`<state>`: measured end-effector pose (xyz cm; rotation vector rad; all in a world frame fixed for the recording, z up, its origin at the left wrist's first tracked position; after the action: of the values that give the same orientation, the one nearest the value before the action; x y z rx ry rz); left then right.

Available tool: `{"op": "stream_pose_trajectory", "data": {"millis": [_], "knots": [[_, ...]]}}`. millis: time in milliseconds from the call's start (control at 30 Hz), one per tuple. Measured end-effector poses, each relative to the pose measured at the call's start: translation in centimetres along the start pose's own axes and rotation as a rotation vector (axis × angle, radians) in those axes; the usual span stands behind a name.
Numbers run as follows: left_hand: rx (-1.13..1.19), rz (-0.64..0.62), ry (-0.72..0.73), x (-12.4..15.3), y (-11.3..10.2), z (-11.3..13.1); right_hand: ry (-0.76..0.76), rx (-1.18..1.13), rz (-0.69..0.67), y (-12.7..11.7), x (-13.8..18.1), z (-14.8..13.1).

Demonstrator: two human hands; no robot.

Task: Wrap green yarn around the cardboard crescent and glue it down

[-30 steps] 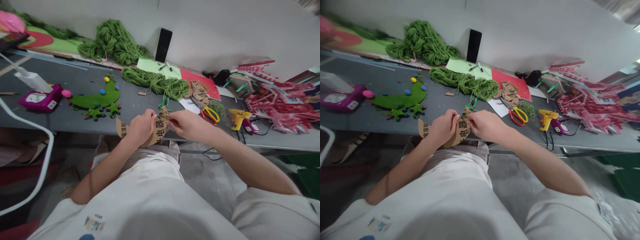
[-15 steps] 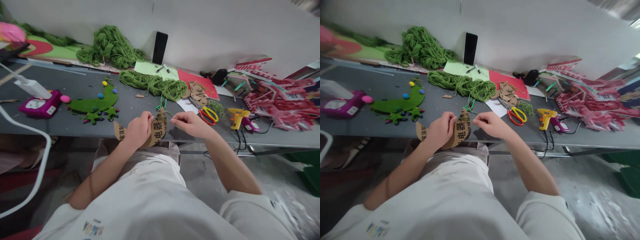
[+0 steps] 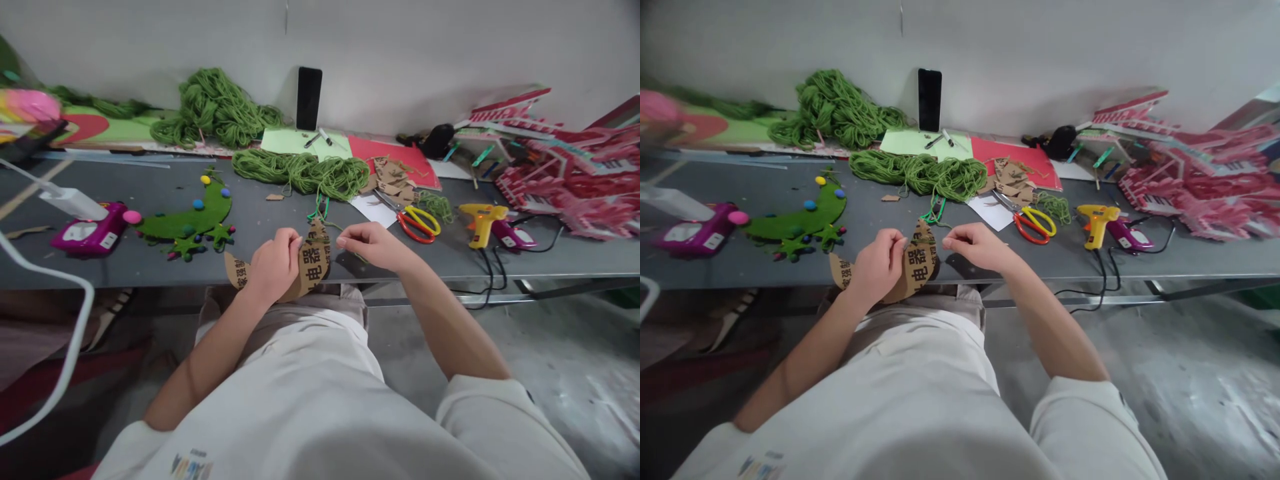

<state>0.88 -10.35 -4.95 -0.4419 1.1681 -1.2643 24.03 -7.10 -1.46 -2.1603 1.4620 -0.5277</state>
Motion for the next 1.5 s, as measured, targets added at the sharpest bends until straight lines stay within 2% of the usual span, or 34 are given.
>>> {"op": "stream_pose_trajectory", "data": {"millis": [133, 267, 400, 500, 600, 733, 833, 967, 1200, 1333, 1400, 1500], "knots": [[0.038, 0.003, -0.004, 0.1, -0.1, -0.1, -0.016, -0.039, -0.048, 0.1, -0.6, 0.6], [0.076, 0.035, 0.012, 0.2, 0.0, -0.2, -0.040, -0.076, -0.195, -0.3, -2.2, 0.8], [0.111, 0.037, 0.033, 0.2, 0.1, -0.1, -0.153, -0.024, -0.435, -0.8, -5.3, 0.0], [0.118, 0.011, 0.032, 0.1, 0.0, -0.2, -0.215, 0.051, -0.712, -0.8, -8.2, -1.3], [0.119, -0.010, 0.044, 0.2, 0.0, -0.2, -0.149, 0.179, -0.913, -0.3, -11.3, -2.8], [0.124, 0.002, 0.093, 0.3, 0.2, -0.4, 0.025, 0.489, -1.011, 1.6, -14.8, -5.3], [0.136, 0.018, 0.131, 0.4, 0.4, -0.4, 0.135, 0.612, -0.986, 3.5, -16.2, -7.7], [0.134, 0.011, 0.139, 0.4, 0.5, -0.4, 0.255, 0.772, -0.875, 4.8, -16.4, -10.7], [0.167, -0.019, 0.123, 0.5, 0.2, -0.3, 0.426, 0.916, -0.706, 2.8, -15.9, -14.2], [0.168, -0.017, 0.131, 0.5, 0.3, -0.3, 0.486, 0.850, -0.475, 2.0, -17.1, -14.1], [0.170, -0.010, 0.136, 0.5, 0.4, -0.4, 0.427, 0.797, -0.413, 2.1, -18.1, -13.1], [0.171, 0.000, 0.140, 0.5, 0.5, -0.4, 0.238, 0.689, -0.311, 2.9, -19.7, -10.6]]}}
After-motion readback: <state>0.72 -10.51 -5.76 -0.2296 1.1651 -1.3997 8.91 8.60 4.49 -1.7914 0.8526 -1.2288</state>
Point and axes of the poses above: each hand's wrist, its own x-axis away from the middle knuckle, its own y-axis out of the palm, z = x × y, the point moved 2 cm from there along -x, towards the middle knuckle, and after that the axes turned 5 degrees about z, right-handed, at the moved point
